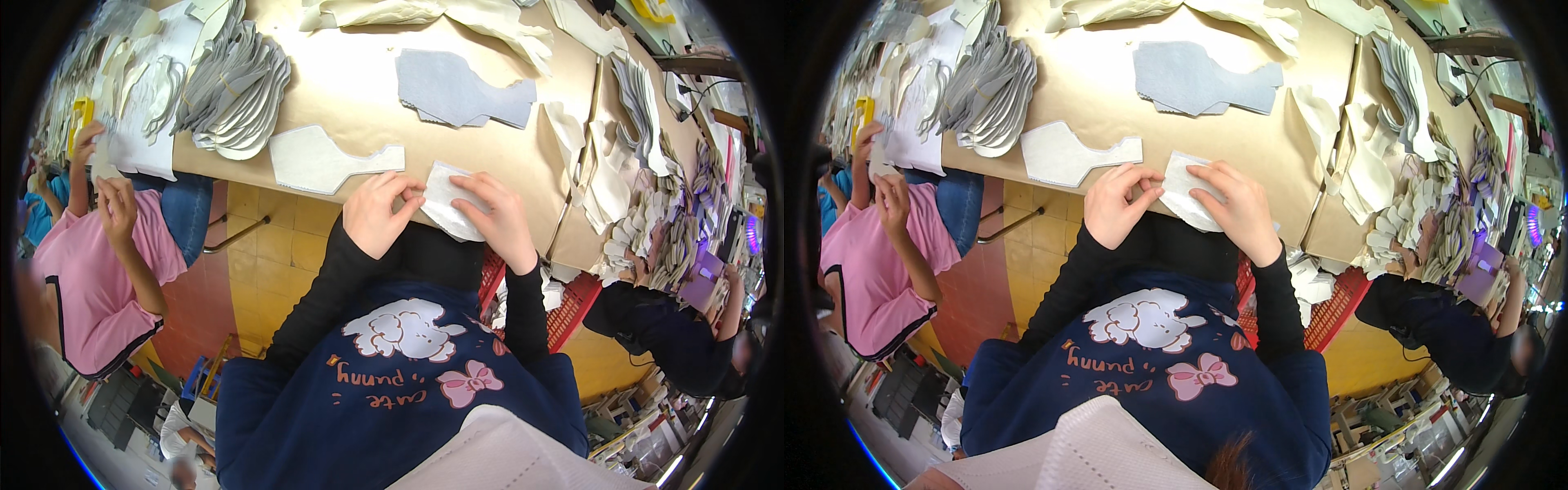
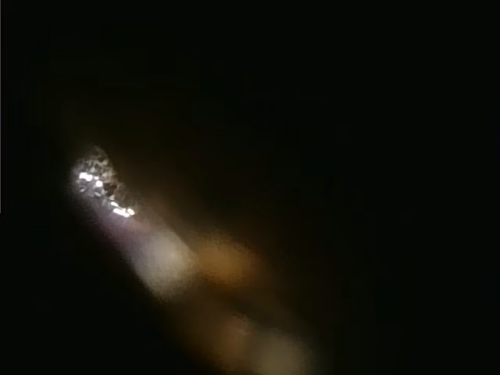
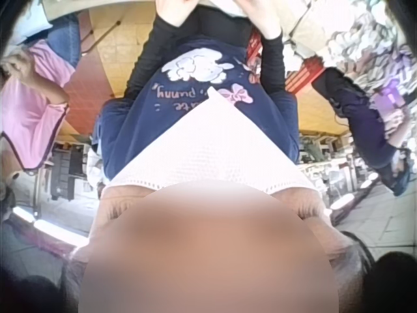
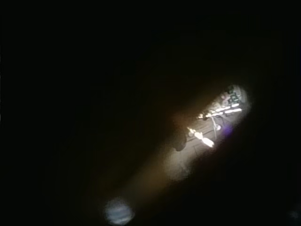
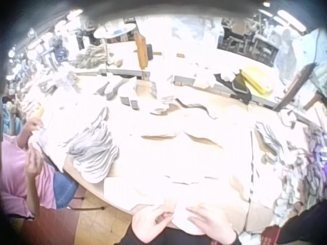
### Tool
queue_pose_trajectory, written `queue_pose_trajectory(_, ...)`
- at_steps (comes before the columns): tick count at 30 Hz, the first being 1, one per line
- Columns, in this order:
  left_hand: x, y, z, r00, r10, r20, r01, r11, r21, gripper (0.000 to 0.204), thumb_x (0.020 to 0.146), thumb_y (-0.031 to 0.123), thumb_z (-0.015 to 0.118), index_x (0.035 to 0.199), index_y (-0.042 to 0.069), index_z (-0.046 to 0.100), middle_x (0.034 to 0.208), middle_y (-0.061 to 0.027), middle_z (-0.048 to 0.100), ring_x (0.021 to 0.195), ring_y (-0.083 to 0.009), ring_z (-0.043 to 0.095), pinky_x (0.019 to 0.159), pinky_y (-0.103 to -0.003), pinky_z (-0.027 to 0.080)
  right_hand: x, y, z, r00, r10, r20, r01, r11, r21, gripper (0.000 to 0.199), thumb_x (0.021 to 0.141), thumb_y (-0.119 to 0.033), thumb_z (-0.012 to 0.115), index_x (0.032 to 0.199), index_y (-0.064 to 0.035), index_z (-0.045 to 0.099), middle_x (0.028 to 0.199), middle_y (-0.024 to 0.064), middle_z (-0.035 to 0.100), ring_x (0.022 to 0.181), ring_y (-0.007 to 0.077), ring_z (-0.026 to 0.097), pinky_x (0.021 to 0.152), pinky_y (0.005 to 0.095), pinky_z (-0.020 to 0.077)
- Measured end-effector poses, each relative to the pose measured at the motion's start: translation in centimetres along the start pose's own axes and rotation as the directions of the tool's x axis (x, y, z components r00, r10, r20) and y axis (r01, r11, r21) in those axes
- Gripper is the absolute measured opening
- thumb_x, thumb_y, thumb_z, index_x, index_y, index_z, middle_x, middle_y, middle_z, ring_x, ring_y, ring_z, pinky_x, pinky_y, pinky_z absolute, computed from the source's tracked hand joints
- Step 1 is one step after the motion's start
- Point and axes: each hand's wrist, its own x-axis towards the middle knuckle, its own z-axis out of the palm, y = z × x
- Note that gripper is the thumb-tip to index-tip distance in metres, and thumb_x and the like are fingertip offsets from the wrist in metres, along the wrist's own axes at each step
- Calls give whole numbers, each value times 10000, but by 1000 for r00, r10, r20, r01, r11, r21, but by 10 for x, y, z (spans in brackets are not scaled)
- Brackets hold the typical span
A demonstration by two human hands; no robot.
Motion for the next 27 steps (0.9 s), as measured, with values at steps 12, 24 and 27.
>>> queue_pose_trajectory(12, 2, 5, -2, 982, 146, 124, -177, 937, 301, 500, 910, 136, 689, 1389, 274, 656, 832, -51, 494, 776, -230, 577, 673, -373, 483, -17, -25, -20, 967, 253, 39, -241, 951, -196, 254, 882, -125, 735, 1129, -65, 748, 925, 177, 726, 791, 276, 699, 724, 359, 527)
queue_pose_trajectory(24, 4, 9, -7, 982, 94, 164, -142, 939, 314, 554, 915, 148, 684, 1450, 258, 598, 859, -58, 490, 770, -235, 568, 680, -379, 481, -22, -20, -15, 956, 291, -41, -292, 956, -22, 516, 851, -59, 767, 1348, -87, 631, 857, 87, 670, 731, 191, 631, 725, 330, 525)
queue_pose_trajectory(27, 6, 13, -10, 977, 148, 156, -178, 965, 194, 517, 915, 83, 653, 1417, 198, 619, 951, -67, 565, 859, -255, 607, 767, -377, 504, -16, -19, -3, 932, 355, -81, -348, 934, 86, 554, 844, -45, 775, 1372, -78, 612, 828, 51, 644, 713, 153, 600, 722, 312, 521)
